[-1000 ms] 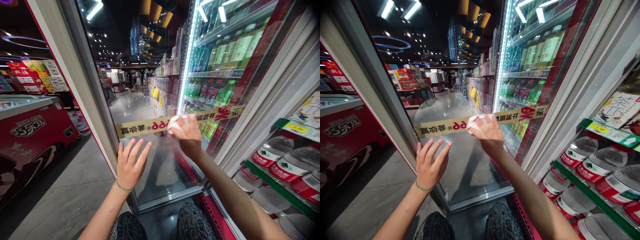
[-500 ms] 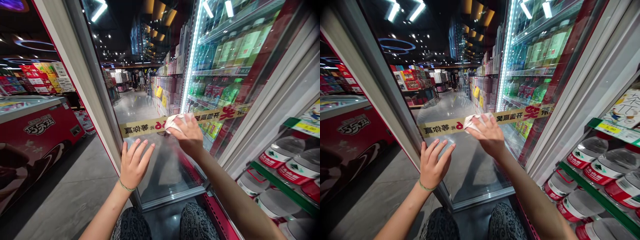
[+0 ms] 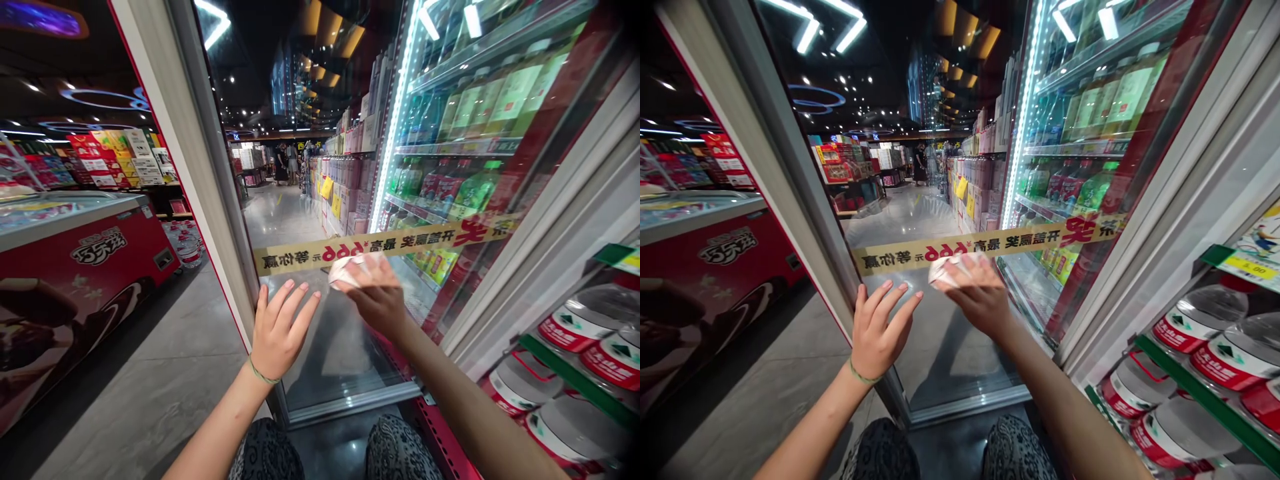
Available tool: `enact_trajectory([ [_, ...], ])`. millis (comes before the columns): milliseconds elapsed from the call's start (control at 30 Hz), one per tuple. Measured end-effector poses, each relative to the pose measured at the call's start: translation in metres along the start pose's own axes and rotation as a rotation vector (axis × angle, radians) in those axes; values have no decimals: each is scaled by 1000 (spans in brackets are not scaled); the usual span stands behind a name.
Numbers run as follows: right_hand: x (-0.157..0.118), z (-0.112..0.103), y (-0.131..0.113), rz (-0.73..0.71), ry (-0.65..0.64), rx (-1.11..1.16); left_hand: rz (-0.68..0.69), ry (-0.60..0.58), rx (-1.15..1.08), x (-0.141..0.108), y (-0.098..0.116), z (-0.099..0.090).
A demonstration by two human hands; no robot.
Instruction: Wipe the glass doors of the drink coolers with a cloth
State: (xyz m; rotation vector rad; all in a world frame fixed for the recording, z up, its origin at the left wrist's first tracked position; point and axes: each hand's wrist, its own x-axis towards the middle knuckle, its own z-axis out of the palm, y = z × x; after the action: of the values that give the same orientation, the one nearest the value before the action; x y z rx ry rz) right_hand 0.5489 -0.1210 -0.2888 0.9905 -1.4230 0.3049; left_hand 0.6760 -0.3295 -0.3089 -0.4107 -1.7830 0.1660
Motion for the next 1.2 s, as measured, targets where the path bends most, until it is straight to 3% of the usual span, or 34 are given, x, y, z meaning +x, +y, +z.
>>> enact_trajectory([
  [100,16,1,5,-104,-29,6,2,3,1,0,1,-1],
  [233,39,3,14,110,140,-75,-4,0,-19,0,1,-4],
  [300,45,4,10,156,155,-68,13,19,-45,-1,0,-5],
  [500,47,3,-8,-171,-22,-55,80,93,-208,-2,-3,-11],
  [667,55,6,-5,-41,66,-55,142,95,-268,-3,-4,-16],
  [733,60,8,-9,-110,14,-49,144,106,-257,-6,-4,-18],
  [833,64,10,-14,-252,-40,-37,104,121,-255,-14,-4,-20],
  [1000,66,15,-26,-31,-12,50,33,134,-265,-40,-3,-19],
  [1100,66,18,-37,-163,-72,35,-51,182,-217,-57,0,-17],
  [1200,71,22,-42,-174,4,-4,-124,224,-142,-73,2,-13],
])
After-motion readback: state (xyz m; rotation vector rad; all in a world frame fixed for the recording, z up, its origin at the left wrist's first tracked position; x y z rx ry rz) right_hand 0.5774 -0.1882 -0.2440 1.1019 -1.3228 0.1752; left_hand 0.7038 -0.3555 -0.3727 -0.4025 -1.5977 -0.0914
